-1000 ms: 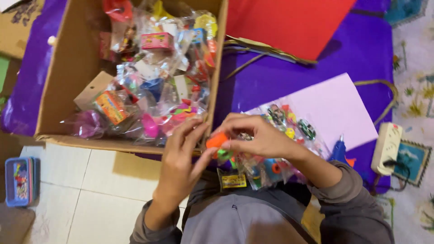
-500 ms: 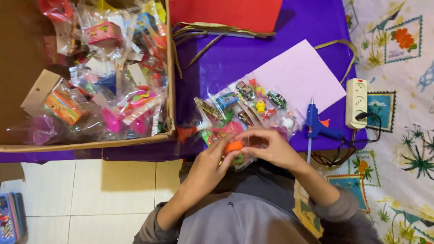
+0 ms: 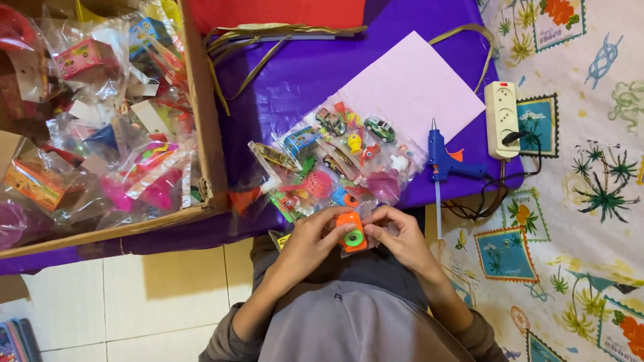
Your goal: Attaching small packaged toys to a larger display sheet using a hot glue gun.
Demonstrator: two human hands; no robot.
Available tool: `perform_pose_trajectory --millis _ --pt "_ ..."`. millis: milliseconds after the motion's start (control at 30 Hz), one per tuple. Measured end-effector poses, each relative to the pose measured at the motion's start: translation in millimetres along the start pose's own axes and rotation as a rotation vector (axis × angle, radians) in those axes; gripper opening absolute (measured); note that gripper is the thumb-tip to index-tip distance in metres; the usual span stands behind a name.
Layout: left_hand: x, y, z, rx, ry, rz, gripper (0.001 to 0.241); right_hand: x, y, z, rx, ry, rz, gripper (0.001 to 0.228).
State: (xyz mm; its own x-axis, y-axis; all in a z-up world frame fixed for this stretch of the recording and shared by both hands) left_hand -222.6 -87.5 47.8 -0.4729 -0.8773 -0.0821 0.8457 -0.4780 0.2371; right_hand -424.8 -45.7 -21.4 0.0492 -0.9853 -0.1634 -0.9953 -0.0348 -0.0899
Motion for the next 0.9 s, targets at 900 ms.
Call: perform_pose_trajectory --millis 900 --pt "-65 98 50 0.188 -0.452 0.632 0.020 20 -82 -44 -0.357 0.221 -0.232 0.021"
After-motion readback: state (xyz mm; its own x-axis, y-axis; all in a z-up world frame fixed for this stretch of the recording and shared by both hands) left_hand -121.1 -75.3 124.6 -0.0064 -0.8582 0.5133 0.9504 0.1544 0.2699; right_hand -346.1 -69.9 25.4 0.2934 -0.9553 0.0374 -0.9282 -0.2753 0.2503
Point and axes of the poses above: each hand's wrist, its own x-axis towards the middle knuckle, its own y-axis out of the back of the hand, z = x × y, the point moved 4 cm from there along x, towards the middle knuckle, and after that the axes turned 3 degrees about -x, right-handed, at the moved point
